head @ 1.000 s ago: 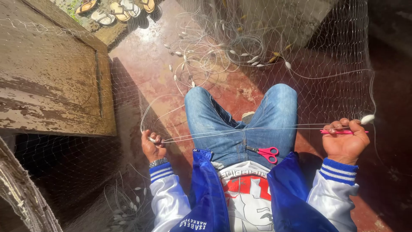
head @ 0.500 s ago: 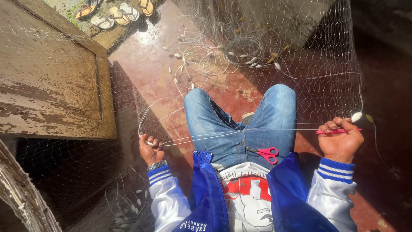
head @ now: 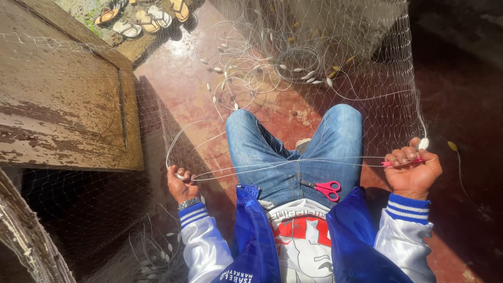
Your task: The person sits on the floor mending a gill net, threading netting twine onto a pink shuttle and working mesh by hand. They pull the netting line taut, tie and tighten knots, and use small pink scissors to trim the twine as they repair the netting.
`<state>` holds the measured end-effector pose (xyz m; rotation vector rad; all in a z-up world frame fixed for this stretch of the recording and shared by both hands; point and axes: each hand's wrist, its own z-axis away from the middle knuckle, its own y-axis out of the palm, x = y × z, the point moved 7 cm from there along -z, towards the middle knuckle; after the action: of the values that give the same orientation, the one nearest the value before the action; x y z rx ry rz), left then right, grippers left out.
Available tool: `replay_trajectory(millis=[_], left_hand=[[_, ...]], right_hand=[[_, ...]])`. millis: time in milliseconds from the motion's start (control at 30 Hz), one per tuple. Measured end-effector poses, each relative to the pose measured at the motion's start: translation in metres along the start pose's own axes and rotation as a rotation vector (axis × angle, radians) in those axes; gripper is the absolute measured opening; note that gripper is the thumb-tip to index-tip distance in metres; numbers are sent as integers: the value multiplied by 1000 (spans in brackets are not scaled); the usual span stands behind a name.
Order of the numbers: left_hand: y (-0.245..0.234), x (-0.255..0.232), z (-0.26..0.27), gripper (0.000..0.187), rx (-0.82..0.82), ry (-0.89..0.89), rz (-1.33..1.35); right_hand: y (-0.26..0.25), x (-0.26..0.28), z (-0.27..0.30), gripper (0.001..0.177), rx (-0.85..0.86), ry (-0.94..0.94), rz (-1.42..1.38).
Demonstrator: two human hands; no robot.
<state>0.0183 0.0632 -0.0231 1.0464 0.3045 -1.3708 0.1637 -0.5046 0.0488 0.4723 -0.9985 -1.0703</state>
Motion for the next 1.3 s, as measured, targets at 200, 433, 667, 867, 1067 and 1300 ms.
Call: replay_trajectory(millis=[200, 433, 667, 867, 1067, 1300], left_hand=[[-2, 3, -4, 12, 25, 6, -11], [-5, 3, -7, 12, -4, -9, 11], [-6, -5, -3, 10, -24, 13, -22], [-10, -7, -4, 10, -36, 15, -31], [-19, -7, -17, 11, -29, 25, -11], [-19, -9, -26, 11, -17, 37, -3]], right_hand=[[-9, 7, -4, 15, -9, -25, -10], [-16, 10, -8, 8, -17, -74, 10], [-20, 9, -11, 6, -60, -73, 27], [-19, 9, -9, 11, -73, -75, 56], [-17, 9, -6, 18, -66, -67, 66], [2, 6, 5, 10, -9, -73, 66]])
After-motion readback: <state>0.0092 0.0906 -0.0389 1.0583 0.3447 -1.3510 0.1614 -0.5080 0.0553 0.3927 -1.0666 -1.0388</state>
